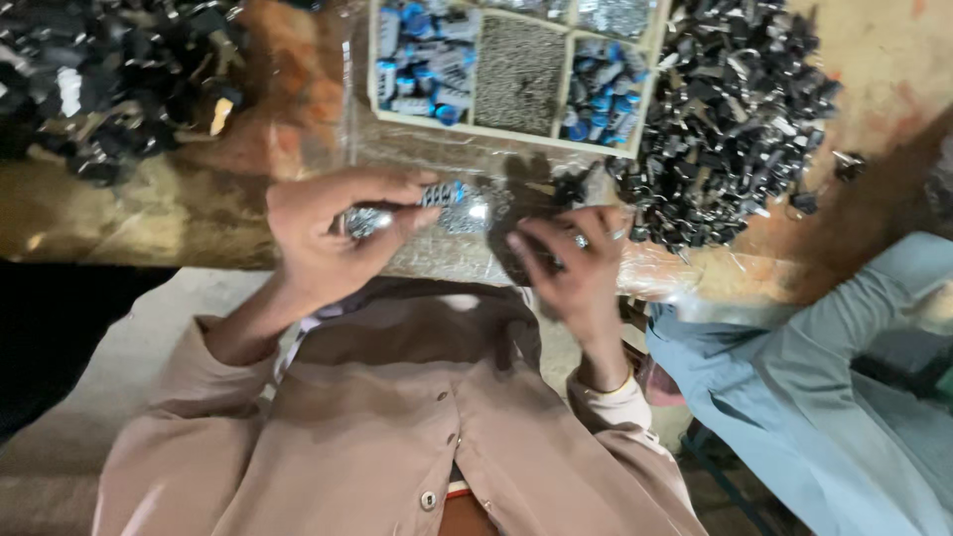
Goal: The person sits at a workbench assembling small electrical switch components. They pick blue and gray plastic parts and metal springs from a compartment tray, fit the parts together by hand into a cylindrical assembly, and place finished assemblies aside while reaching for the next parts.
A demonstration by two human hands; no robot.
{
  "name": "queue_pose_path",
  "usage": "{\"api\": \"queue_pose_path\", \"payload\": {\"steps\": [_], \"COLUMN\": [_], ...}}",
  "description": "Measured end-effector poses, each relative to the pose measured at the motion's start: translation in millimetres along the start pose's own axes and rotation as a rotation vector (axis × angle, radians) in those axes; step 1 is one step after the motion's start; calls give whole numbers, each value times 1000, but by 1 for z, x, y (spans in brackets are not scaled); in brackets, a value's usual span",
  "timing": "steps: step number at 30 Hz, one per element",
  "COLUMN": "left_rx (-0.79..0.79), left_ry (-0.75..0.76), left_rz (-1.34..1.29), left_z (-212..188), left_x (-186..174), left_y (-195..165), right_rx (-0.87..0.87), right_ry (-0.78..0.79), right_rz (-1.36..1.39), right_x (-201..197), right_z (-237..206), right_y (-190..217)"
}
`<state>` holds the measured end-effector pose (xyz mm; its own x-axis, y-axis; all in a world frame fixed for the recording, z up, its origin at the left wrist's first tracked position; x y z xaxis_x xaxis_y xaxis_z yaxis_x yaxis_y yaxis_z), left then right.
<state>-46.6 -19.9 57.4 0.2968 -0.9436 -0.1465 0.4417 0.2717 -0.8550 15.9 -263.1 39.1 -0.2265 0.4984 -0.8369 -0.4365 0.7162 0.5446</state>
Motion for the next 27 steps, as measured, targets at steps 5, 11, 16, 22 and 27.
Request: {"api": "queue_pose_path", "payload": {"steps": [5,11,16,22,27], "left_rx": [-210,-351,-388,-396,-412], "left_ry": [-178,-318,-269,-186,-101], "left_rz": [-40,-36,52,-30,-20], "left_z": [-62,-121,-140,-146,-143], "left_x": [-31,-54,-44,-16,4], "left_y": [-5,-4,-2,7,13], "right_rx": [-166,-197,-112,-278,-191], "right_ry": [90,157,133,18,37], "right_rz": [60,-108,-6,-56,48], "right_x": [44,71,58,58,58], "right_z": [-9,-9,-15,-42,-53], "right_y": [64,92,74,62,36]}}
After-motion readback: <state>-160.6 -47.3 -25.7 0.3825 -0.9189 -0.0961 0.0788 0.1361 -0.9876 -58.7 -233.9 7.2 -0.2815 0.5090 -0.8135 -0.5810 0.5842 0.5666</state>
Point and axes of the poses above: each hand's wrist, its own z-axis towards the middle knuckle, its own x-axis out of the palm, y = z × x, the point moved 7 cm from there along z, towards the middle knuckle, and after that the axes turned 10 degrees about x, right-handed, at the moved point
